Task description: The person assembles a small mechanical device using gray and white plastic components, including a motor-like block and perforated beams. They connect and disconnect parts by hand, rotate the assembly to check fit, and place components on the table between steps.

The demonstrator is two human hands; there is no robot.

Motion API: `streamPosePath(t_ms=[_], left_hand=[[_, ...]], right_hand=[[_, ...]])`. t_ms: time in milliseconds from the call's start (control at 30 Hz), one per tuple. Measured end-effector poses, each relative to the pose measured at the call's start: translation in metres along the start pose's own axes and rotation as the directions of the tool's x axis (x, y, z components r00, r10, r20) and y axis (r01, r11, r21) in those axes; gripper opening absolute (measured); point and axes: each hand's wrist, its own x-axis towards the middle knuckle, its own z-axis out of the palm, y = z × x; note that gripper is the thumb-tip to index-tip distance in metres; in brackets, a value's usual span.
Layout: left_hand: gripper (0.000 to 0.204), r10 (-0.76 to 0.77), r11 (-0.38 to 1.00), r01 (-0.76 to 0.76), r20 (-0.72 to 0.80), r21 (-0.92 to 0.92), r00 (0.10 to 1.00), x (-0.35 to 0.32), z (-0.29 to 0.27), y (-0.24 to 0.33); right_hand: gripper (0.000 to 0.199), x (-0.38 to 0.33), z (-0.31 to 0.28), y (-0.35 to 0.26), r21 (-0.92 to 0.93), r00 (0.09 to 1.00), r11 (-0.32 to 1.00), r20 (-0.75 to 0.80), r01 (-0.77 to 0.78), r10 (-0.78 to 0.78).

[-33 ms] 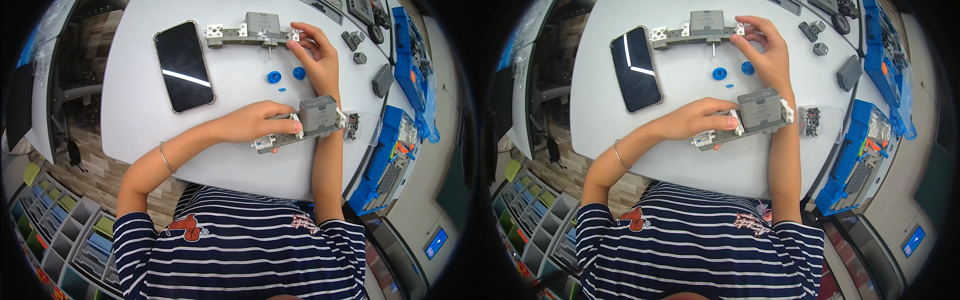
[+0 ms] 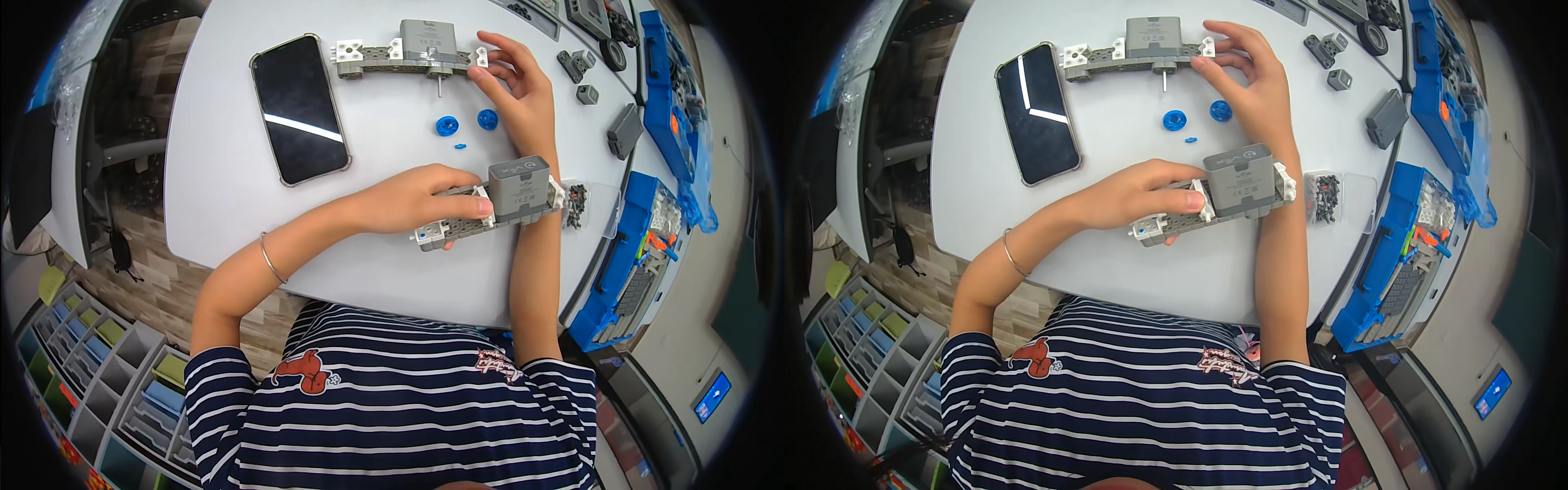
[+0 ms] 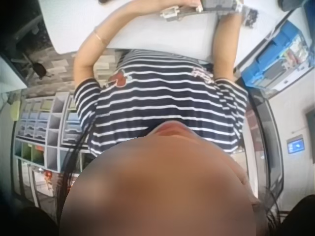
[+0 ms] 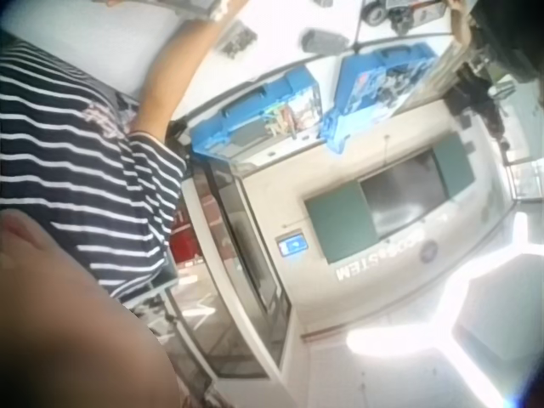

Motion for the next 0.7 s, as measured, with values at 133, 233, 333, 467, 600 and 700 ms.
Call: streamPosePath(t_ms=[133,233,333,467,600,700], left_hand=[[0.051,0.013,1.000,-0.013,0.018,0.005,1.000,0.006,0.000,-0.002],[0.049,0.055,0.997,-0.054,-0.008,0.051,0.998,0.007,0.000,-0.005],[0.049,0.093,0.990,-0.089,-0.031,0.105,0.995,0.008,0.000,-0.010],[0.051,0.154,0.976,-0.146,-0.038,0.162,0.987,0.009,0.000,-0.010],[0.051,0.054,0.972,-0.050,-0.010,0.229,0.999,0.007,-0.007,-0.007],[0.054,0.108,0.964,-0.100,-0.020,0.246,0.994,0.006,-0.005,-0.009]], right_hand=[[0.042,-0.002,-0.036,-0.039,-0.083,0.996,0.994,-0.042,-0.078,0.074],[0.033,-0.016,-0.070,-0.095,-0.283,0.999,0.959,0.042,0.029,-0.017],[0.036,-0.032,-0.078,-0.133,-0.348,0.963,0.922,0.258,0.167,-0.077],[0.056,-0.049,-0.058,-0.140,-0.369,0.830,0.914,0.553,0.168,0.071],[0.052,-0.054,-0.042,-0.133,-0.388,0.834,0.918,0.530,0.075,0.155],[0.049,-0.054,-0.037,-0.123,-0.383,0.824,0.924,0.531,0.024,0.198]])
